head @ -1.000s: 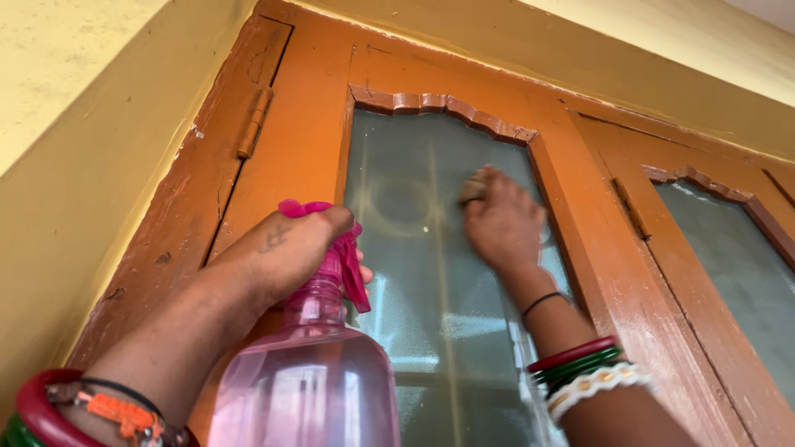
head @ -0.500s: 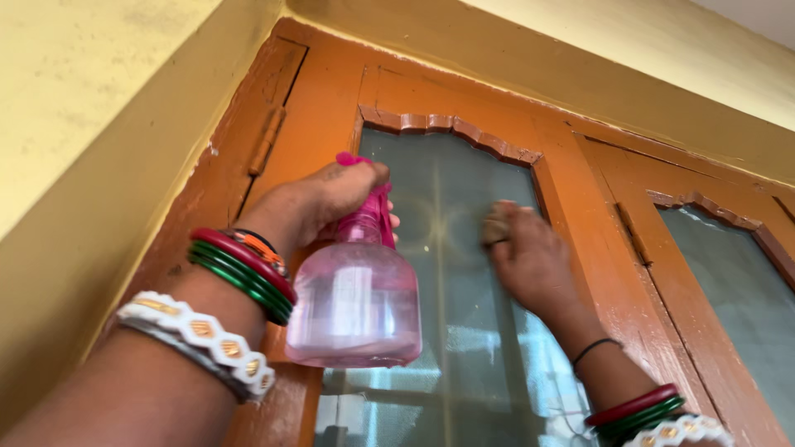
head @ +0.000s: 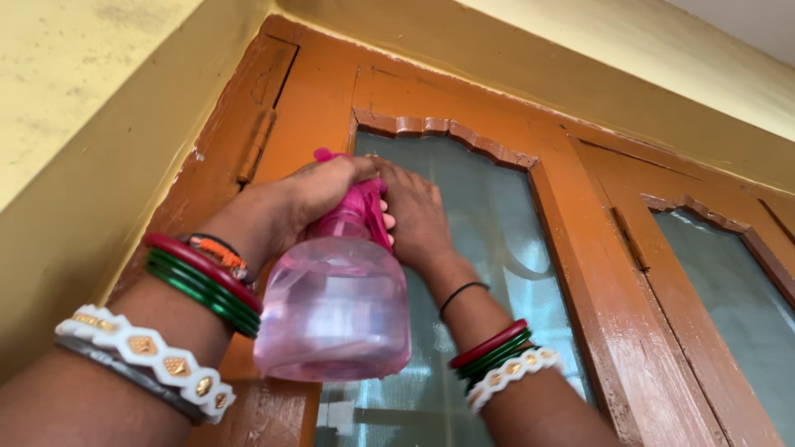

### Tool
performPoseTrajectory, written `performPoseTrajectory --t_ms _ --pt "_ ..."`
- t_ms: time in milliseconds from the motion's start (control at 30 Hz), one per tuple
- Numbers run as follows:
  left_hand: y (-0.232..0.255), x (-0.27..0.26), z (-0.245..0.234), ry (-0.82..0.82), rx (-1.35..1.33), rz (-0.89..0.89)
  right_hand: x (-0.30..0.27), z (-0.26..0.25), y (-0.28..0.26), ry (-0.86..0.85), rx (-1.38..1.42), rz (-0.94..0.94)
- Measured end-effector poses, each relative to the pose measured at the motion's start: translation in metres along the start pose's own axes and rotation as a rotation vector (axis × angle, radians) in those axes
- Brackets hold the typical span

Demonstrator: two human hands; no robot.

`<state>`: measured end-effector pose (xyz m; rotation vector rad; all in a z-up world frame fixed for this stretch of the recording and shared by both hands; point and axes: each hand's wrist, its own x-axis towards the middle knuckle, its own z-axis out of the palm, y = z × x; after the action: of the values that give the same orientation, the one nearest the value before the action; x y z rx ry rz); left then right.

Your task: The person sprays a liquid from a pink bottle onto glass window panes and wipes the glass with a brown cloth.

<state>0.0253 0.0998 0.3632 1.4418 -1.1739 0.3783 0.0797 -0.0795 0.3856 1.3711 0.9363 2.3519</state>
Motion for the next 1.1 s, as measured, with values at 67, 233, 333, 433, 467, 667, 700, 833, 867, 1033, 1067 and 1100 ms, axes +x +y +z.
performPoseTrajectory --t_ms 67,233,333,433,467,667,700,833,867,1033,1067,1100 --pt "-0.001 0.002 -0.001 0.002 0.01 -0.005 0.002 -0.005 0.021 -0.096 -0.032 0.194" --pt "-0.002 0.01 -0.002 -0.026 0.029 -0.023 -0.021 -0.047 0.114 -0.166 -0.249 0.581" --pt "-0.002 0.015 -0.004 -0.051 0.038 -0.03 -0.028 -0.05 0.134 -0.091 -0.389 0.72" --pt "-0.003 0.016 -0.008 -0.058 0.038 -0.024 -0.008 -0.027 0.119 -0.091 -0.416 0.822" --pt "-0.003 0.016 -0.009 -0.058 0.04 -0.018 0.002 -0.02 0.111 -0.108 -0.406 0.795" --pt "0.001 0.001 -0.004 -0.017 0.03 -0.003 0.044 0.037 0.047 0.024 -0.15 0.4" --pt "0.001 -0.001 0.003 0.01 0.06 -0.044 0.035 0.029 0.05 0.017 -0.099 0.337" --pt "0.006 -0.01 0.009 0.063 0.115 -0.089 0.008 -0.016 0.089 -0.041 -0.028 0.336" --pt "0.007 -0.011 0.008 0.056 0.119 -0.074 -0.003 -0.029 0.101 -0.011 -0.05 0.36" --pt "0.002 -0.014 0.006 0.034 0.079 -0.064 -0.028 -0.058 0.125 -0.053 -0.248 0.663" --pt "0.002 -0.015 0.003 0.021 0.054 -0.048 -0.024 -0.054 0.122 -0.057 -0.265 0.717" --pt "0.003 -0.014 0.001 0.009 0.077 -0.052 -0.016 -0.047 0.117 -0.033 -0.278 0.741"
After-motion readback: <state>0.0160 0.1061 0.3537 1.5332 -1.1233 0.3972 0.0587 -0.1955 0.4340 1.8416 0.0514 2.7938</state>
